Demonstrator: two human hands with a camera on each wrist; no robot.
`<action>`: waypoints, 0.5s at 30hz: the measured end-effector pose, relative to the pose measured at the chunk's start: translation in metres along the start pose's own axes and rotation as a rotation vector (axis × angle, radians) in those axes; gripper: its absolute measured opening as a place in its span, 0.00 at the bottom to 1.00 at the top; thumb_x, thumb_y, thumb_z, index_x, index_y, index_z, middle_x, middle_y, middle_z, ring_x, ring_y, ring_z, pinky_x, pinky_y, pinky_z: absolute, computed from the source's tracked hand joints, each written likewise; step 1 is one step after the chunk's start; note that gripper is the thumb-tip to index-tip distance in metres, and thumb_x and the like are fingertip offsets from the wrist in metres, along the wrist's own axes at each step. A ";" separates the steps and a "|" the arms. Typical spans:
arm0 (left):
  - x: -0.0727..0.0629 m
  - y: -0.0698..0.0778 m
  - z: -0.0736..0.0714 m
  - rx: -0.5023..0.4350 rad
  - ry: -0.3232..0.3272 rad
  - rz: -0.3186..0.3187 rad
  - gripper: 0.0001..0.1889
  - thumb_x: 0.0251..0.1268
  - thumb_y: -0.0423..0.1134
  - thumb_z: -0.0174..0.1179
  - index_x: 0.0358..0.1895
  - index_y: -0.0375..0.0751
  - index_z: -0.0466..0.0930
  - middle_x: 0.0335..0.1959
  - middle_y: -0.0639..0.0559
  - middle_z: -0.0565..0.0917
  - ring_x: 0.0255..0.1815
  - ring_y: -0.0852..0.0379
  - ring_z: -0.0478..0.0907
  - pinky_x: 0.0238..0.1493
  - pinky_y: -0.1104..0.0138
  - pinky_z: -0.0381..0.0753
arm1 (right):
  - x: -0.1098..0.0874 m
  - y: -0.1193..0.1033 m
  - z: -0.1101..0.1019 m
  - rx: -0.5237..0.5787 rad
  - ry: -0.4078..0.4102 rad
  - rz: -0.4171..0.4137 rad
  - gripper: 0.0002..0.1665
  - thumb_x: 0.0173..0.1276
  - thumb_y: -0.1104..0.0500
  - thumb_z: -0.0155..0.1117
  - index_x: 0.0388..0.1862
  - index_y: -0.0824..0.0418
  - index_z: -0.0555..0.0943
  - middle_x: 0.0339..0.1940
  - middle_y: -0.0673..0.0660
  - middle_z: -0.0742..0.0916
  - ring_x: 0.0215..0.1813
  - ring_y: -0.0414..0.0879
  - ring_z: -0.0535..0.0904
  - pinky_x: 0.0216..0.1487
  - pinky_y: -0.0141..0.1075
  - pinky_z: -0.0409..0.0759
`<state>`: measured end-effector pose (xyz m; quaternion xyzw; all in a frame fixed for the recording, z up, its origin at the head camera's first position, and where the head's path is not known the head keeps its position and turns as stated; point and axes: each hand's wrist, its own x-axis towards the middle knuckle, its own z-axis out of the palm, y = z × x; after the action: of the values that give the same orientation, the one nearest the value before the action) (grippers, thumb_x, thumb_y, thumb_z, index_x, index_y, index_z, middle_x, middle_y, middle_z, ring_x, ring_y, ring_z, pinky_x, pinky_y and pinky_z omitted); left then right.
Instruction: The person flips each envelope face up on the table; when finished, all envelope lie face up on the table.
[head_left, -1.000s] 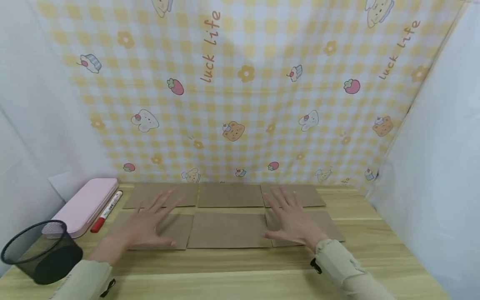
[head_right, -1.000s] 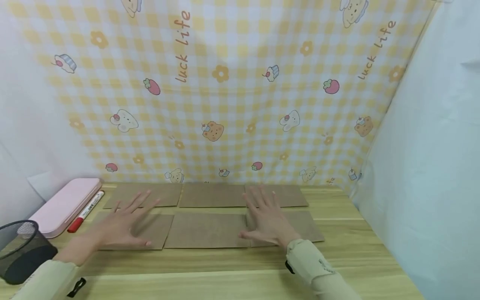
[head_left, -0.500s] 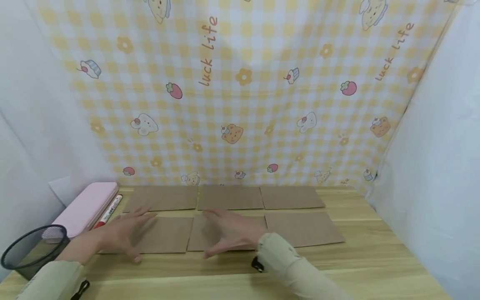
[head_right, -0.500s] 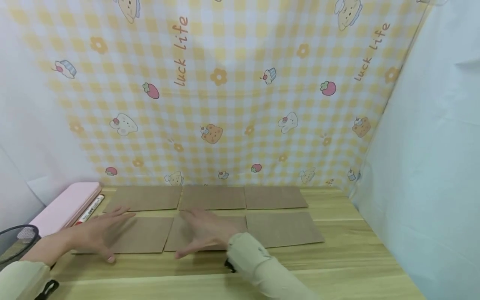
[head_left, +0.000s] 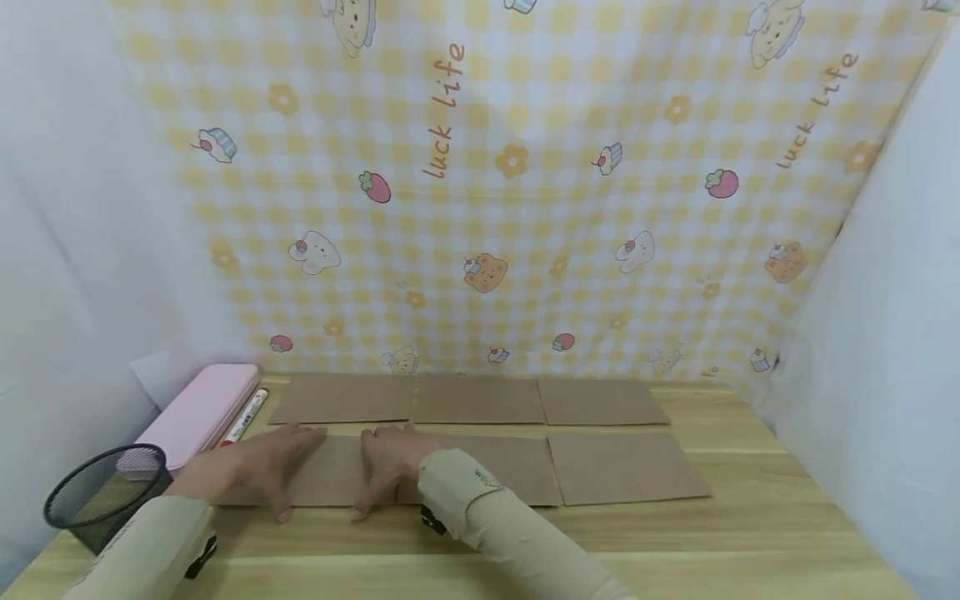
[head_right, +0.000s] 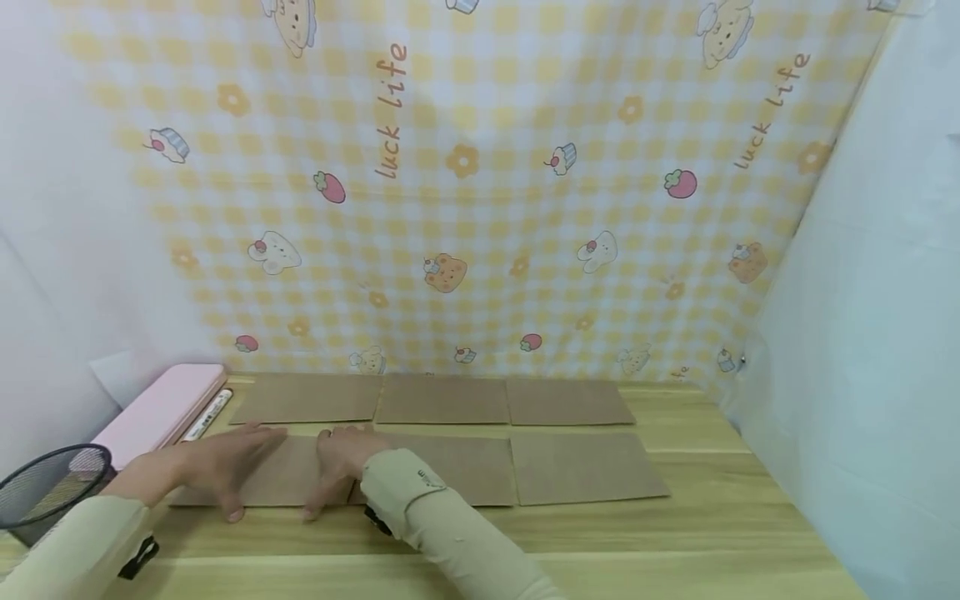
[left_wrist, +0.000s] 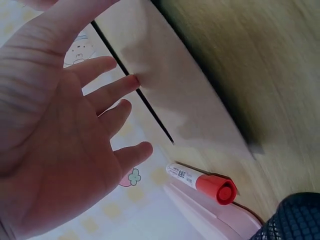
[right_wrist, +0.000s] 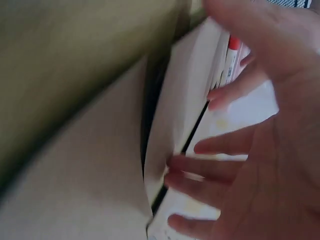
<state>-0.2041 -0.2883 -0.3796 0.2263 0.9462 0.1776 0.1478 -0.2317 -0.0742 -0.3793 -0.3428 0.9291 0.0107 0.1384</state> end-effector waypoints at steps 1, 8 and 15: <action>0.001 0.001 0.000 0.001 -0.008 -0.010 0.59 0.17 0.40 0.80 0.64 0.24 0.60 0.62 0.23 0.60 0.63 0.24 0.52 0.56 0.36 0.57 | 0.002 -0.002 0.001 0.000 -0.007 0.014 0.59 0.37 0.28 0.72 0.66 0.55 0.66 0.62 0.49 0.74 0.62 0.43 0.69 0.62 0.39 0.64; 0.004 0.002 0.001 -0.044 -0.014 -0.054 0.58 0.18 0.37 0.80 0.65 0.26 0.60 0.60 0.26 0.59 0.58 0.29 0.60 0.54 0.39 0.63 | 0.014 -0.008 0.004 -0.014 -0.054 0.075 0.67 0.35 0.31 0.75 0.73 0.50 0.56 0.66 0.56 0.66 0.67 0.48 0.59 0.66 0.47 0.57; -0.011 0.003 -0.001 0.031 0.118 -0.047 0.59 0.17 0.37 0.78 0.64 0.23 0.57 0.57 0.30 0.58 0.51 0.38 0.66 0.48 0.50 0.72 | 0.011 -0.004 -0.001 0.104 0.062 -0.031 0.66 0.33 0.33 0.77 0.71 0.50 0.58 0.58 0.53 0.66 0.57 0.44 0.63 0.56 0.38 0.67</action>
<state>-0.1941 -0.2916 -0.3753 0.1952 0.9611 0.1724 0.0923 -0.2374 -0.0839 -0.3811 -0.3498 0.9268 -0.0504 0.1272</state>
